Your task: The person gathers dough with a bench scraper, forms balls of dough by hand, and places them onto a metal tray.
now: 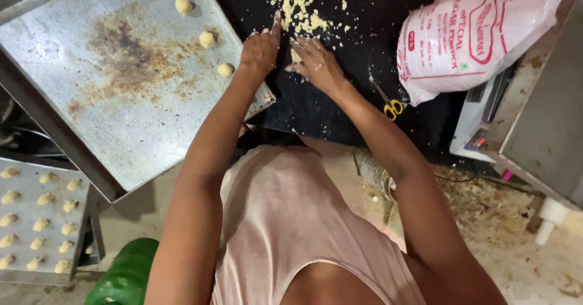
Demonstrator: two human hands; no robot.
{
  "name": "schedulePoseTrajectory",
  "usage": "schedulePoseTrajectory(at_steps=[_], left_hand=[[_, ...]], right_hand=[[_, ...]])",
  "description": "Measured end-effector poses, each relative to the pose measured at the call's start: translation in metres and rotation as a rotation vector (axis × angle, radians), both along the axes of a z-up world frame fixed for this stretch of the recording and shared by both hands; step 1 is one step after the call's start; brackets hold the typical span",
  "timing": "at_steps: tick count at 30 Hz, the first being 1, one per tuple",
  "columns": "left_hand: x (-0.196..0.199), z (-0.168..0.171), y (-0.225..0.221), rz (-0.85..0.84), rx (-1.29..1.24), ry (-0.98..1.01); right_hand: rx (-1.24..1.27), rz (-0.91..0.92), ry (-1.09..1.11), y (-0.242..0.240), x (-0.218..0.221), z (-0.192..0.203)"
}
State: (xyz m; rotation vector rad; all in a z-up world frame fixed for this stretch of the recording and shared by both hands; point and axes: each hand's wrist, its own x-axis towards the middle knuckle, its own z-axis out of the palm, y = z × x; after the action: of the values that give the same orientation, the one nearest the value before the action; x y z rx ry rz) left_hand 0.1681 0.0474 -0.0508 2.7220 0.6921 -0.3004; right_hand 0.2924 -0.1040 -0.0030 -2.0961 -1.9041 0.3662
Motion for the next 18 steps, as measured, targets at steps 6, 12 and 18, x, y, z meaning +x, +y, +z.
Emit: schedulePoseTrajectory(at_steps=[6,12,18], left_hand=[[0.005,-0.009,-0.004,0.073,0.008,-0.059],[0.01,-0.019,-0.011,0.151,0.004,-0.093],[0.013,-0.038,-0.018,0.239,0.023,-0.224]], right_hand=[[0.078,0.05,-0.071,-0.007,-0.005,-0.006],[0.209,0.227,-0.202,-0.014,0.004,-0.002],[0.025,0.204,-0.093,-0.006,0.008,-0.003]])
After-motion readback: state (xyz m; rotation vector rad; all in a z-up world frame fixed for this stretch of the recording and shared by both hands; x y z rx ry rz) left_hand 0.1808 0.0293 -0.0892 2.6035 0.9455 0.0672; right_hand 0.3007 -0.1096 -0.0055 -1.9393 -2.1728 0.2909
